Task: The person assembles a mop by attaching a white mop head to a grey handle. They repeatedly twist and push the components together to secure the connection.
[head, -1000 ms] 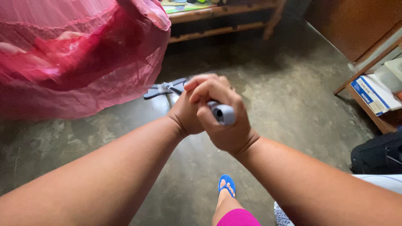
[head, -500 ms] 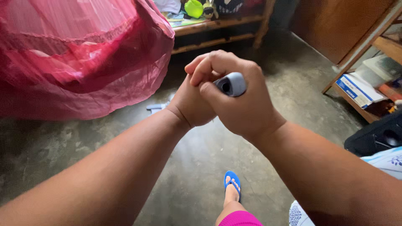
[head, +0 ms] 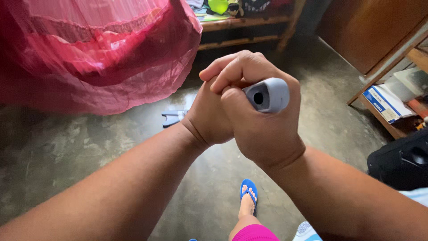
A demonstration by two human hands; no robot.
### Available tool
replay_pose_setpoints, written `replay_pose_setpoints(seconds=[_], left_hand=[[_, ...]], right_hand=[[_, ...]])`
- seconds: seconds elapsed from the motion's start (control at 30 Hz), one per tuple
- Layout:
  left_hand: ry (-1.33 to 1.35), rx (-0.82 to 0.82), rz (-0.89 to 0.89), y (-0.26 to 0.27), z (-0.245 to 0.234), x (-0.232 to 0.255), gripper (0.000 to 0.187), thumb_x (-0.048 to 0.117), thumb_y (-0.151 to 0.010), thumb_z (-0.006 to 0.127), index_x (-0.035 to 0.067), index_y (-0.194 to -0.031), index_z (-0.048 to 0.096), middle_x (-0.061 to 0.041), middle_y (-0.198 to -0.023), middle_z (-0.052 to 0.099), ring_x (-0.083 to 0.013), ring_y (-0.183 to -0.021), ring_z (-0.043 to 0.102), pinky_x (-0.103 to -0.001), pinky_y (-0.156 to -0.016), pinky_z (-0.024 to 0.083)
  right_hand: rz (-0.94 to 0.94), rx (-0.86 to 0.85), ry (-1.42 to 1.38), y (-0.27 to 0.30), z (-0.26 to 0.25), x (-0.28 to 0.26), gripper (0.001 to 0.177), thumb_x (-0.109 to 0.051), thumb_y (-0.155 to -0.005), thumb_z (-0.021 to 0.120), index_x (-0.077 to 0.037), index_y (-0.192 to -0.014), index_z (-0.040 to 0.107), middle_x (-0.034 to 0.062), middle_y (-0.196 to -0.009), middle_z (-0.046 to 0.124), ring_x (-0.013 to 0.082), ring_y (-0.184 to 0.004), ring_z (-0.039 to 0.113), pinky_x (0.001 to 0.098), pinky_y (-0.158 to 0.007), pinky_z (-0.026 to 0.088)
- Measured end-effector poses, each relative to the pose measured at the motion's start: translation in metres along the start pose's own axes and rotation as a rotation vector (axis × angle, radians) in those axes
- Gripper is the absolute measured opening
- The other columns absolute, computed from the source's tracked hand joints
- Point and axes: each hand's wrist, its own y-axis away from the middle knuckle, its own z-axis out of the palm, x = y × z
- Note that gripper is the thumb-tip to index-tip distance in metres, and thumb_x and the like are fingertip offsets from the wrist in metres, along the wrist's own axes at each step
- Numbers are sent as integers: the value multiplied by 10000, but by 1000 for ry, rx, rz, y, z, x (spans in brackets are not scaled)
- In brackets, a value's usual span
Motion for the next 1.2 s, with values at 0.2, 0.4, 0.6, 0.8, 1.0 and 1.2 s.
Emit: replay_pose_setpoints(seconds=[0.2,0.4,0.6,0.8,1.0,1.2], left_hand=[[-111,39,119,-12,-16,-53,218,85,-863,737,103,-1045,619,-24,-1065,611,-189,-1032,623,-296,-897,535],[50,73,-29,-28,-24,-124,178,51,-890,698,107,-1016,585,-25,-1054,587,-176,-1018,600,-294,-909,539],[-244,26,26,-46,-32,-194,214,51,-877,702,106,-1047,583,-35,-1077,589,-184,-1052,605,-295,-925,529],[-530,-120,46,-39,-16,-227,280,86,-812,739,127,-1053,602,-57,-1070,605,-226,-1076,601,-369,-933,483],[-339,-147,-30,6,5,-169,339,167,-750,736,145,-1075,641,-66,-1105,629,-264,-1114,608,-368,-970,492],[-263,-99,13,1,6,-76,221,161,-802,734,138,-1009,660,-68,-1098,648,-262,-1119,615,-367,-966,512]], right_hand=[[-60,-51,47,-25,4,52,143,63,-844,493,11,-865,624,131,-1038,714,160,-963,660,280,-949,546],[-133,-143,81,-60,-2,128,101,51,-846,529,4,-855,618,127,-1043,728,199,-992,655,300,-968,535],[-138,-230,136,-93,-13,194,132,11,-840,565,-44,-949,616,113,-1108,725,216,-1034,676,327,-993,546],[-120,-259,109,-83,-25,214,136,10,-879,584,-51,-1000,599,118,-1144,684,253,-1120,655,347,-1048,518],[-75,-235,178,-21,-20,161,156,59,-856,595,-35,-980,607,136,-1152,682,263,-1128,636,353,-1031,511],[11,-195,102,-6,-20,78,135,47,-880,581,-23,-983,634,128,-1185,677,176,-1113,662,303,-985,570]])
